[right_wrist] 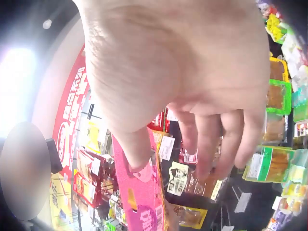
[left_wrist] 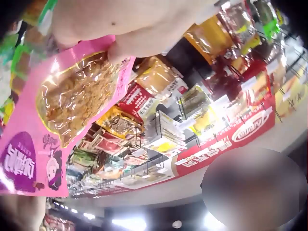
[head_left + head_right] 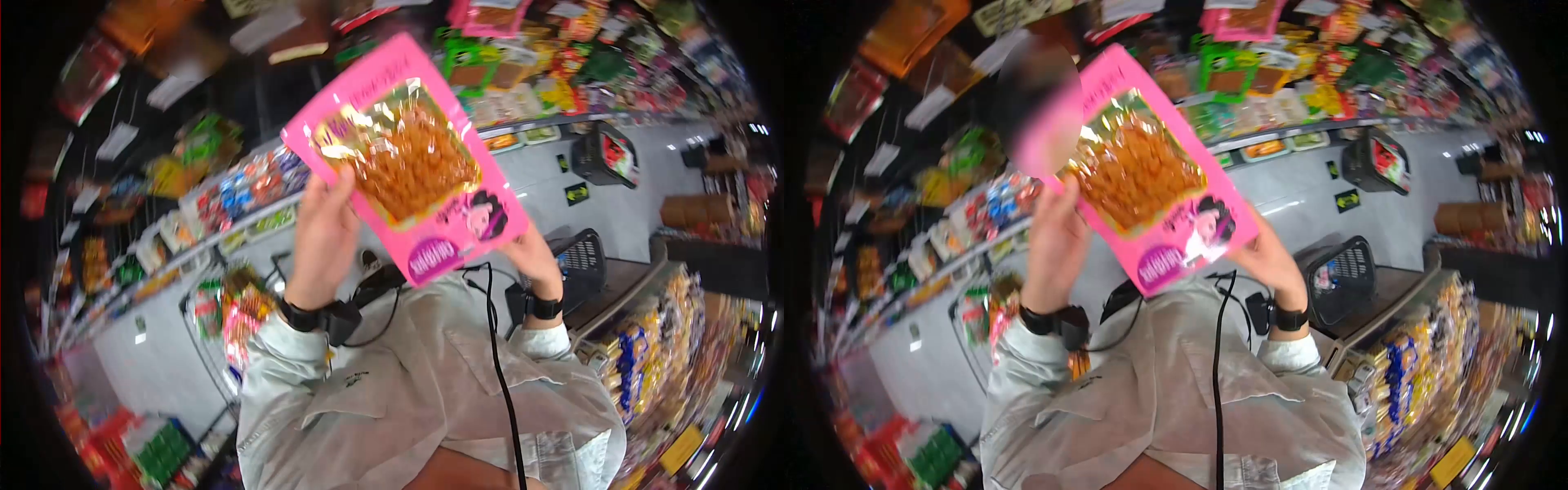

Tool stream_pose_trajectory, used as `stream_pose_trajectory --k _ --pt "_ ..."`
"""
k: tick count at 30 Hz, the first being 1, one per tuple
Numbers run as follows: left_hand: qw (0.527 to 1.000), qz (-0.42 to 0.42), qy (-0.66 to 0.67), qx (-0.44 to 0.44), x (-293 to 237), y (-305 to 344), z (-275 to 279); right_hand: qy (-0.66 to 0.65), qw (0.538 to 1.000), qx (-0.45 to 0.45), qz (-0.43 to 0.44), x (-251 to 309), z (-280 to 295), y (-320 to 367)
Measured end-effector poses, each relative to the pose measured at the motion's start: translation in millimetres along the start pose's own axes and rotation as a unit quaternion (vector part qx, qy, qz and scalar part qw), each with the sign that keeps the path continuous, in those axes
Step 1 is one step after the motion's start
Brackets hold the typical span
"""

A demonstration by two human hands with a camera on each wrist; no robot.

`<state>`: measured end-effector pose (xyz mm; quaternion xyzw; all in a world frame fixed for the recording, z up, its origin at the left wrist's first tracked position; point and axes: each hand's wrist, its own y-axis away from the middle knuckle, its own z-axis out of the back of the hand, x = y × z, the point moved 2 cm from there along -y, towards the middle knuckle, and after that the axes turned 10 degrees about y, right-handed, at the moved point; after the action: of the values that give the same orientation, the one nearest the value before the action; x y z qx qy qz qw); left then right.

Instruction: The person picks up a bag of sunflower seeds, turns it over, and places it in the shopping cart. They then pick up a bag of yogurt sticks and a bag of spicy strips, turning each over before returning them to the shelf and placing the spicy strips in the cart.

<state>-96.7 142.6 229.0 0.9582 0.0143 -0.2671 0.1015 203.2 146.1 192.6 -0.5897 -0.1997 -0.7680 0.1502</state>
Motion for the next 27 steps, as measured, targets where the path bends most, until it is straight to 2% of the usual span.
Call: stream_pose_trajectory --k 2,4,6,7,8,10,12,17,19,22,23,26,27 --pt "0.997 0.065 0.041 0.002 27 -4 6 -0.011 0.999 -0.045 0.017 -8 4 27" --pt "0.991 0.107 0.078 0.019 60 -11 27 -0.170 0.982 -0.076 -0.019 -10 3 52" --pt "0.980 0.163 0.113 0.021 85 -14 39 -0.163 0.975 -0.140 -0.055 6 -2 71" --pt "0.973 0.192 0.130 0.022 94 -17 39 -0.102 0.982 -0.144 -0.068 6 -1 84" --pt "0.965 0.216 0.146 0.023 101 -20 36 -0.127 0.984 -0.114 -0.043 4 -1 93" --pt "0.959 0.255 0.124 0.004 111 -19 29 -0.166 0.975 -0.147 -0.034 21 -14 94" --pt "0.953 0.288 0.084 0.025 119 -17 21 -0.129 0.972 -0.175 -0.089 15 -11 104" --pt "0.956 0.272 -0.052 0.099 132 -16 -2 -0.066 0.961 -0.237 -0.128 5 18 112" --pt "0.951 0.273 -0.101 0.104 143 -18 -11 -0.072 0.955 -0.265 -0.109 -7 33 119" --pt "0.954 0.271 -0.097 0.085 158 -19 -39 -0.097 0.946 -0.304 -0.055 -29 66 132" --pt "0.956 0.252 -0.093 0.119 166 -20 -48 -0.106 0.942 -0.315 -0.038 -37 79 138" --pt "0.955 0.258 -0.124 0.075 198 -22 -57 -0.145 0.931 -0.334 -0.006 -51 124 151" --pt "0.953 0.255 -0.130 0.095 207 -19 -67 -0.157 0.925 -0.345 0.004 -60 139 156"
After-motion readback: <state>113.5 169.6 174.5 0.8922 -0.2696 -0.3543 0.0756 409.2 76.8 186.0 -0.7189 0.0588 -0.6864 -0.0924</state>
